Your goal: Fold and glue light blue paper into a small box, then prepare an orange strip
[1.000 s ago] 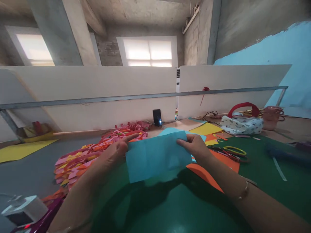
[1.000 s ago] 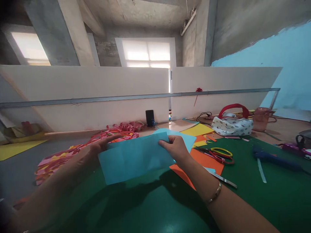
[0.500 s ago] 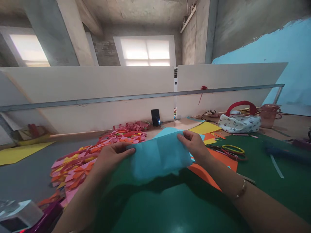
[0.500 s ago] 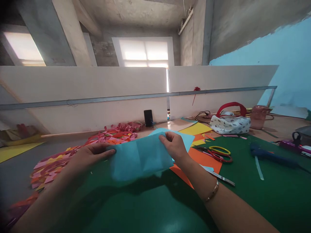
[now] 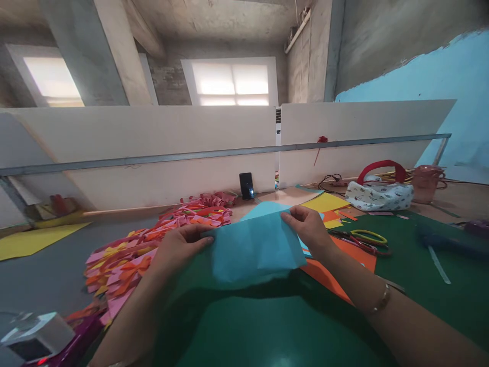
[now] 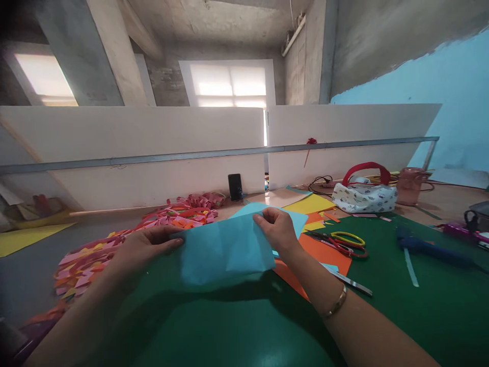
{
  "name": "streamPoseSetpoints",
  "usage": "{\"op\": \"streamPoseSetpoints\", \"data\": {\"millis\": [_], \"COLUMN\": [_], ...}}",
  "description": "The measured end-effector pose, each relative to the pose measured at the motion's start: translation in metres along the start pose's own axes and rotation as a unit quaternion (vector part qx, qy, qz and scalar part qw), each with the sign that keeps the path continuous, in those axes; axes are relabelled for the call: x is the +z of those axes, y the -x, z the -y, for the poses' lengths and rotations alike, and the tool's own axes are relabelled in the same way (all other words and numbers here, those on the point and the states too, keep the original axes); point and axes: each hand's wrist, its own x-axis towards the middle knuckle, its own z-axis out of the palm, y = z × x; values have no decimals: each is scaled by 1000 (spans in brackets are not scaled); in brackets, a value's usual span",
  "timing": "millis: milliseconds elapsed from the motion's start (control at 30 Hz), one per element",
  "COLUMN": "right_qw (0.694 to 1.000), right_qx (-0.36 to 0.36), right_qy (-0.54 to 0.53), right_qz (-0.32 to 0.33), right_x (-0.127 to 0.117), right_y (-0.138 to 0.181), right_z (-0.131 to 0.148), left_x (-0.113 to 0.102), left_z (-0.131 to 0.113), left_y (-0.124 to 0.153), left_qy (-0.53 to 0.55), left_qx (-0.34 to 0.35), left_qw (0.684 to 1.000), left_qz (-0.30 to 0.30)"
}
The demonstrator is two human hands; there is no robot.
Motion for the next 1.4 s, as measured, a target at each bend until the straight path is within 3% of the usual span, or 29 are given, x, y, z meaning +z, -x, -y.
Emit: {"op": "streamPoseSetpoints", "data": {"millis": [267,533,867,1100,1400], "right_qw": [1000,999,996,994,992], "right_qx": [6,-4,35,60,73], "right_qy": [-22,-31,-46,-51,-46], "right_qz": [2,-17,-62,-79,-97], "right_x": [-2,-2,-2,-3,-5], "right_y": [-2,-4,-5,-7,-8], "right_z": [-3,-8,-15,-19,-21], "left_x": [4,1,2,1,6], "left_z": [4,3,0,9,2], "left_y": [0,-1,-3,-7,-2], "left_qy": [69,109,40,51,80], "left_qx": [-39,-74,-45,-34,-28], "left_qw": [996,991,998,998,996], "left_qz": [-42,0,-22,-18,-22]}}
